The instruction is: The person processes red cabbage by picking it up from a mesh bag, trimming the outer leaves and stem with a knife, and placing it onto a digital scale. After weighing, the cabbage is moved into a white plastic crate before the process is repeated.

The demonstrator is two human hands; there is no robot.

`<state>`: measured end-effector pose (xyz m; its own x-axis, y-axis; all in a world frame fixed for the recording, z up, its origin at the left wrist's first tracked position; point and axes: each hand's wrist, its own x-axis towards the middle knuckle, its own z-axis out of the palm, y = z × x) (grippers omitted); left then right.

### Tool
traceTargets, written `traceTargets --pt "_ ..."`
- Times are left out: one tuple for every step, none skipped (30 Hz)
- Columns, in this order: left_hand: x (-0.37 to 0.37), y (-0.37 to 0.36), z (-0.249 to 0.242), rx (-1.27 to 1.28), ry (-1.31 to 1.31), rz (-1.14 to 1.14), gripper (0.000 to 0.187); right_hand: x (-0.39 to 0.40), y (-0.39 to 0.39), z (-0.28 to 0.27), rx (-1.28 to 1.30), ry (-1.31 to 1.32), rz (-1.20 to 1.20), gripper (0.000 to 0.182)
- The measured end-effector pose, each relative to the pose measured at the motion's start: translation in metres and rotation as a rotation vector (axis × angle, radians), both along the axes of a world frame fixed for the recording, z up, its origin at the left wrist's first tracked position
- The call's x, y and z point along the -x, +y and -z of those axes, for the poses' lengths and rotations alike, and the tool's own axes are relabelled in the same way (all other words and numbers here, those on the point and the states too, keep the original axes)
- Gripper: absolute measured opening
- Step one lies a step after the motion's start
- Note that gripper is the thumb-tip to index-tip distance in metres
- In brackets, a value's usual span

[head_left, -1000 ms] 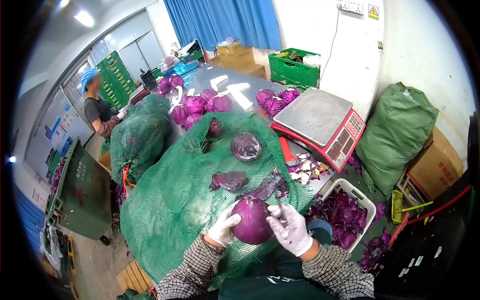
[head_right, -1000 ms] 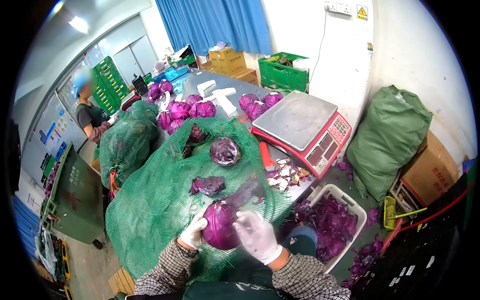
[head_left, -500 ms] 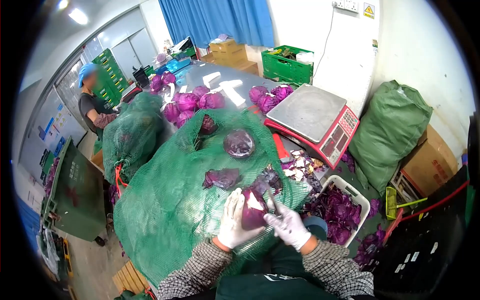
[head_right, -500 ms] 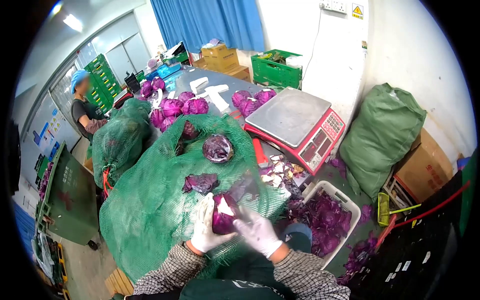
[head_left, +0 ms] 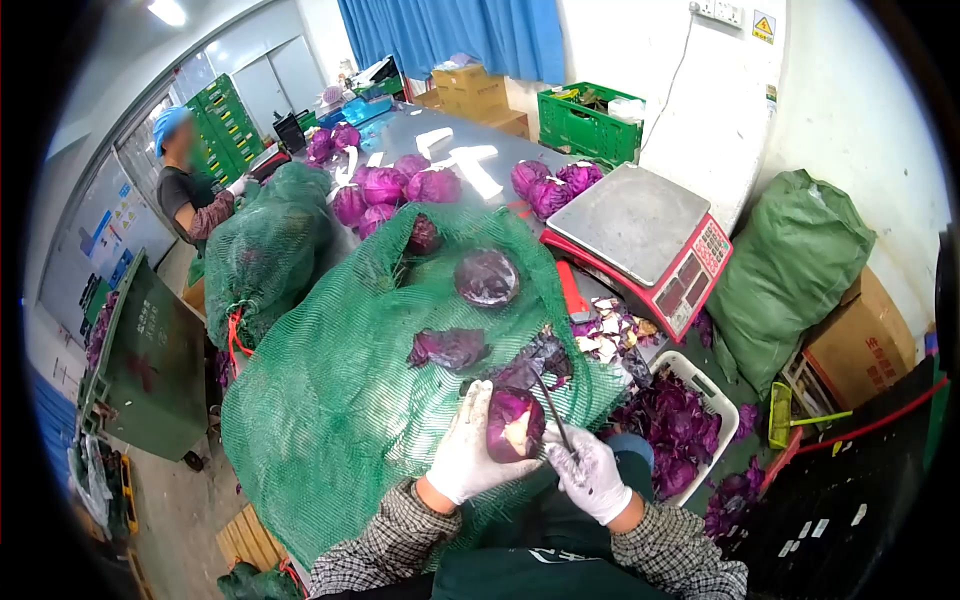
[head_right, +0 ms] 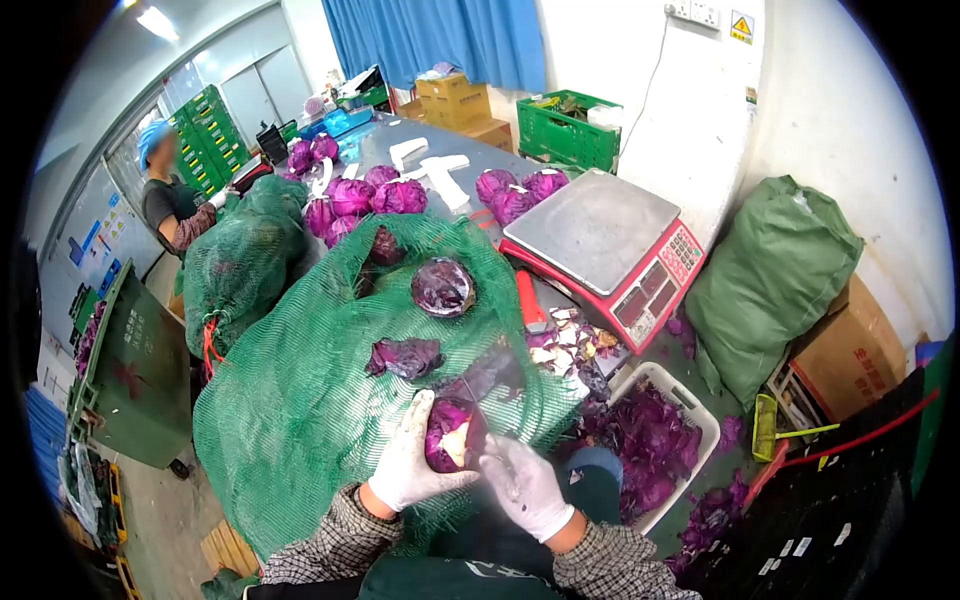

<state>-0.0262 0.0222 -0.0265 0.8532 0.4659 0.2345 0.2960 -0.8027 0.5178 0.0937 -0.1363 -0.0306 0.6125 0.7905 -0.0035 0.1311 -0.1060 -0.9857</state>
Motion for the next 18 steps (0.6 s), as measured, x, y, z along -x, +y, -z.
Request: traceTargets --pt "-0.002 -0.002 0.000 -0.002 0.011 -0.005 0.121 -0.014 0.008 0.013 -0.176 -0.571 0.038 0.033" --pt "-0.003 -0.003 -0.002 -0.004 0.019 -0.010 0.120 -0.019 0.012 0.021 -0.109 -0.623 0.023 0.038" --pt "-0.005 -0.004 -0.002 -0.009 0.026 -0.014 0.119 -0.021 0.014 0.025 -0.043 -0.676 0.007 0.044" --pt "-0.007 -0.003 -0.001 -0.029 0.021 -0.017 0.115 -0.021 0.014 0.025 -0.006 -0.688 -0.019 0.047" --pt "-0.007 -0.002 0.001 -0.028 0.002 -0.014 0.114 -0.018 0.016 0.025 0.031 -0.699 -0.046 0.050" --pt "-0.007 0.000 0.003 -0.026 -0.017 -0.012 0.113 -0.016 0.019 0.025 0.068 -0.710 -0.075 0.053" --pt "-0.007 0.001 0.005 -0.023 -0.035 -0.010 0.112 -0.014 0.021 0.022 0.097 -0.702 -0.089 0.052" --pt "-0.008 0.002 0.006 -0.011 -0.037 -0.013 0.111 -0.013 0.022 0.017 0.128 -0.695 -0.103 0.052" --pt "-0.009 0.002 0.006 0.001 -0.038 -0.016 0.111 -0.013 0.024 0.014 0.160 -0.687 -0.118 0.051" --pt "-0.010 0.003 0.006 0.015 -0.039 -0.020 0.110 -0.013 0.025 0.013 0.162 -0.703 -0.115 0.053" --pt "-0.011 0.003 0.004 0.003 -0.018 -0.030 0.109 -0.013 0.027 0.013 0.156 -0.706 -0.107 0.052" --pt "-0.012 0.002 0.000 -0.008 0.004 -0.040 0.108 -0.013 0.029 0.013 0.151 -0.708 -0.099 0.052" --pt "-0.013 0.000 -0.001 -0.018 0.024 -0.051 0.108 -0.014 0.031 0.013 0.146 -0.712 -0.091 0.052" --pt "-0.014 0.000 0.003 -0.034 0.000 -0.058 0.107 -0.014 0.034 0.009 0.185 -0.698 -0.096 0.048" --pt "-0.016 -0.001 0.010 -0.049 -0.023 -0.065 0.107 -0.014 0.037 0.001 0.224 -0.683 -0.102 0.045" --pt "-0.016 -0.003 0.012 -0.066 -0.046 -0.075 0.107 -0.016 0.041 -0.006 0.262 -0.669 -0.108 0.042" --pt "-0.016 -0.006 0.010 -0.064 -0.015 -0.067 0.107 -0.023 0.046 -0.011 0.288 -0.722 -0.140 0.038" --pt "-0.015 -0.010 0.004 -0.064 0.016 -0.057 0.107 -0.032 0.050 -0.017 0.312 -0.775 -0.169 0.034"
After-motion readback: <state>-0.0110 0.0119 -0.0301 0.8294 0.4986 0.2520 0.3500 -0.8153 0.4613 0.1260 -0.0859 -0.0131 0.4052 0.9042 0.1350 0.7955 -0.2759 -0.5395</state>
